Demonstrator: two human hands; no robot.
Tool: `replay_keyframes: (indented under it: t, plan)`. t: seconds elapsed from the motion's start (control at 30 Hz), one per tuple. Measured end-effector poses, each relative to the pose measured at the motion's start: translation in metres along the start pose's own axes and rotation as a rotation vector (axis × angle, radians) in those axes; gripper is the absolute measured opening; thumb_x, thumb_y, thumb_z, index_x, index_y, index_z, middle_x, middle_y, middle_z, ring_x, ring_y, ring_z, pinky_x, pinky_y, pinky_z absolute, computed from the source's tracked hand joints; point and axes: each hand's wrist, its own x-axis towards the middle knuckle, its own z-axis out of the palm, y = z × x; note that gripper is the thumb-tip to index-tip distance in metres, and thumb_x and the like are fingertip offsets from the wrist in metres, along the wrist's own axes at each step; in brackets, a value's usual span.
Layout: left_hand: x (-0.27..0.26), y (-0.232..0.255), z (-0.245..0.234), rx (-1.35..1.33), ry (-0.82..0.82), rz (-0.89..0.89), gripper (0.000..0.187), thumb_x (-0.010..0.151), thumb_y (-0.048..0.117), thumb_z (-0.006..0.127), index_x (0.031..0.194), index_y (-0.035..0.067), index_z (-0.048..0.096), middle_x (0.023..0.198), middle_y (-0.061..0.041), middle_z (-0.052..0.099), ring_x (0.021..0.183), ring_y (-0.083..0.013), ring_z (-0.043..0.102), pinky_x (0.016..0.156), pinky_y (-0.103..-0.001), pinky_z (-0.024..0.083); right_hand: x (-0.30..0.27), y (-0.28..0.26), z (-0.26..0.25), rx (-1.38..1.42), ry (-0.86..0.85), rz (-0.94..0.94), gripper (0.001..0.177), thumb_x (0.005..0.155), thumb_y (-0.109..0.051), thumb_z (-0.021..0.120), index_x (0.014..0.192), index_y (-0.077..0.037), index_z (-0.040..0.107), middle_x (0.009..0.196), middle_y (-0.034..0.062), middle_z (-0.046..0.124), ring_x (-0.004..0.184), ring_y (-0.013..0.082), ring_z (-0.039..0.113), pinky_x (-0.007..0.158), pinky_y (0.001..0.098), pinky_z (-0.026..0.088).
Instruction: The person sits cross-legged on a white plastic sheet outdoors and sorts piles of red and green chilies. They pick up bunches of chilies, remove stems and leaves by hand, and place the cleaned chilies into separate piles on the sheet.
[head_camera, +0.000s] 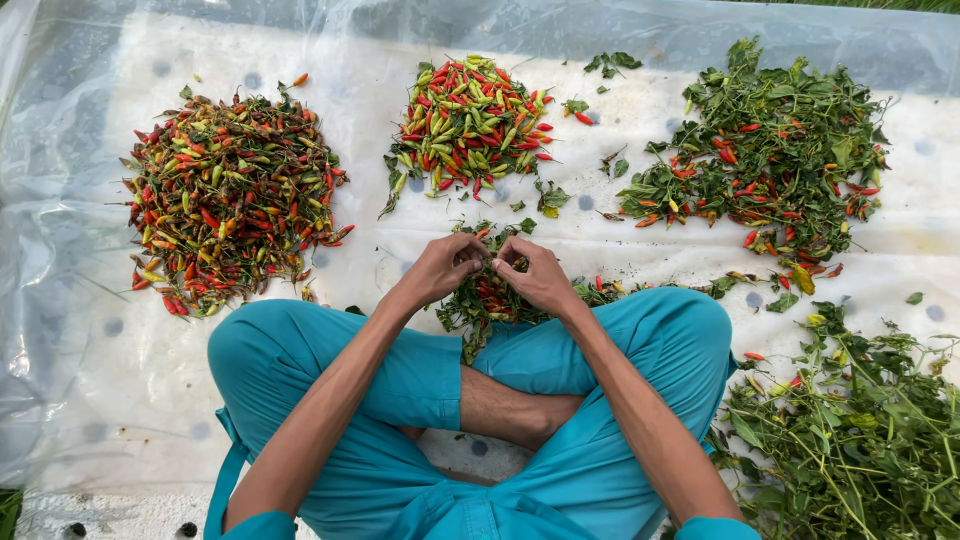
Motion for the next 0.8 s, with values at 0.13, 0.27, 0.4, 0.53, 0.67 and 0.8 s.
replay_keyframes:
  t: [0.13,0.27,0.4,0.53,0.67,0.8]
  plan:
    - [0.001,-0.012,0.003,0.278,-0.131,0.093,0.016,0.109,-0.002,0.063,0.118,-0.003,0.076,0.103,-0.022,0.072,0.091,-0.04,0.077,0.083,-0.047,0.06,0.006,0.002,-0.001,0.018,0.012,0.055,0.012,0.109,-0.032,0.074,0.104,-0.021,0.074,0.093,0.0049,0.08,0.079,0.0199,0.065,0.078,0.0418,0.052]
    - [-0.004,0.0,0.002,0.091,-0.045,0.036,0.014,0.112,0.002,0.062,0.121,0.0,0.072,0.099,-0.017,0.072,0.087,-0.0297,0.076,0.082,-0.043,0.059,-0.001,-0.028,-0.005,0.033,0.013,0.112,0.024,0.106,-0.038,0.08,0.118,-0.017,0.076,0.106,0.0092,0.082,0.097,0.0267,0.074,0.088,0.0449,0.057]
    - [-0.001,-0.003,0.005,-0.157,0.035,0.047,0.016,0.111,0.004,0.069,0.127,0.004,0.067,0.096,-0.015,0.076,0.08,-0.0237,0.077,0.081,-0.042,0.063,-0.01,-0.054,-0.01,0.051,-0.109,0.06,0.047,0.111,-0.042,0.076,0.131,0.0,0.079,0.118,0.0278,0.08,0.126,0.0488,0.072,0.112,0.0662,0.053]
    - [-0.003,-0.004,0.001,-0.083,0.026,0.062,0.017,0.111,0.002,0.068,0.127,0.004,0.068,0.092,-0.013,0.077,0.076,-0.0216,0.074,0.077,-0.04,0.06,0.001,-0.009,-0.001,0.026,-0.022,0.008,0.027,0.114,-0.033,0.071,0.106,-0.009,0.082,0.093,0.0151,0.081,0.102,0.0379,0.078,0.129,0.0653,0.039]
    - [-0.001,-0.003,0.003,-0.049,-0.006,0.074,0.028,0.11,-0.005,0.062,0.137,0.002,0.065,0.09,-0.017,0.075,0.075,-0.0254,0.072,0.077,-0.042,0.059,0.006,0.007,0.003,-0.002,0.067,-0.014,0.017,0.111,-0.026,0.073,0.1,-0.014,0.078,0.106,0.0091,0.079,0.098,0.0256,0.075,0.097,0.0454,0.058]
    - [0.0,-0.002,0.007,-0.221,-0.013,0.078,0.046,0.109,-0.01,0.058,0.151,0.007,0.052,0.092,-0.014,0.071,0.077,-0.025,0.073,0.082,-0.044,0.062,-0.007,-0.037,-0.007,0.241,0.037,0.074,0.036,0.105,-0.025,0.085,0.129,-0.008,0.065,0.129,0.0215,0.078,0.123,0.0311,0.079,0.103,0.0412,0.061]
